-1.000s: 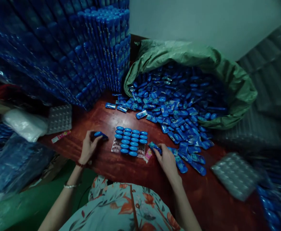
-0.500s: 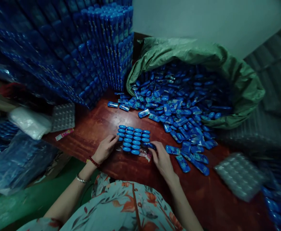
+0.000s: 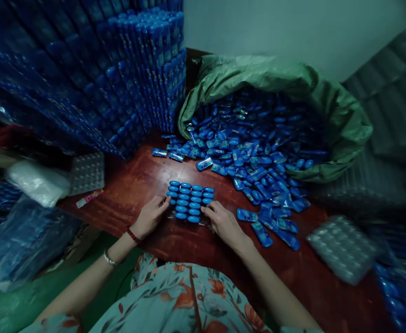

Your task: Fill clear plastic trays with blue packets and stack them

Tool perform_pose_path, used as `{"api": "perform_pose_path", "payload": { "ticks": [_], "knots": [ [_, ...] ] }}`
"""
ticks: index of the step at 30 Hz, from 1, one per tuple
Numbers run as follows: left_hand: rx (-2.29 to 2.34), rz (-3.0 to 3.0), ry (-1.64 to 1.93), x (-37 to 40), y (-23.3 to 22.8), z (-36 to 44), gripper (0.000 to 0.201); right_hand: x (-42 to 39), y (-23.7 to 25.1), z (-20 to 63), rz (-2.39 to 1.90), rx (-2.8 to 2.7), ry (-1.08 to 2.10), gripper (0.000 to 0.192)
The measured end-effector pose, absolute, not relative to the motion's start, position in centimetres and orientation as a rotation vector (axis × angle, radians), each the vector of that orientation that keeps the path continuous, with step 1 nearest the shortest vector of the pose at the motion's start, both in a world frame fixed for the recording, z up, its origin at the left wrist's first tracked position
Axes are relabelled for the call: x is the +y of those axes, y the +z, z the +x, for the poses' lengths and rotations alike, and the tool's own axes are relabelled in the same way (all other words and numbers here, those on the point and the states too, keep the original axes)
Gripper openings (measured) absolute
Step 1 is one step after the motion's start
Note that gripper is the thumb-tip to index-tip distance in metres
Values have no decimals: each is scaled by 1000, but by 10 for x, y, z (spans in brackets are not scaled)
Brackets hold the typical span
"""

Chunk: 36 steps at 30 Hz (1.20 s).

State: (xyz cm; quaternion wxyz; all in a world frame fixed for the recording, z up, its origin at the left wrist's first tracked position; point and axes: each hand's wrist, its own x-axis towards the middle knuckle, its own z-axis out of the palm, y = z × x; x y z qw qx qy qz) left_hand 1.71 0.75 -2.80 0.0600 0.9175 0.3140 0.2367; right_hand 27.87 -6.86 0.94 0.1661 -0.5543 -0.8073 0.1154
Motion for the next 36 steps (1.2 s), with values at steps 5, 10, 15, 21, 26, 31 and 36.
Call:
{"api": "perform_pose_path", "payload": {
  "ticks": [5,10,15,21,26,31,36],
  "knots": [
    [1222,2774,707,3,-32,16,42,-77,-12,274,-1561,-2149,164,38],
    [1122,2533,826,36,-34,20,36,-88,-22,279,-1504,-2008,-88,36],
    [1625,2353,674,132,-24,33,41,-26,8,301,-1616,-1892,-182,39],
    [1574,2454,138,207,-13,60,28,91,23,297,-1852,-2499,146,41],
    [1513,2484,62,184,-24,42,38,98,10,292,-1908,-2494,283,27],
    [1700,2414,261,127,-49,-15,38,36,8,322,-1842,-2068,301,33],
    [1472,2191,637,61,-55,-54,36,-62,-5,338,-1655,-1275,505,25]
  ]
}}
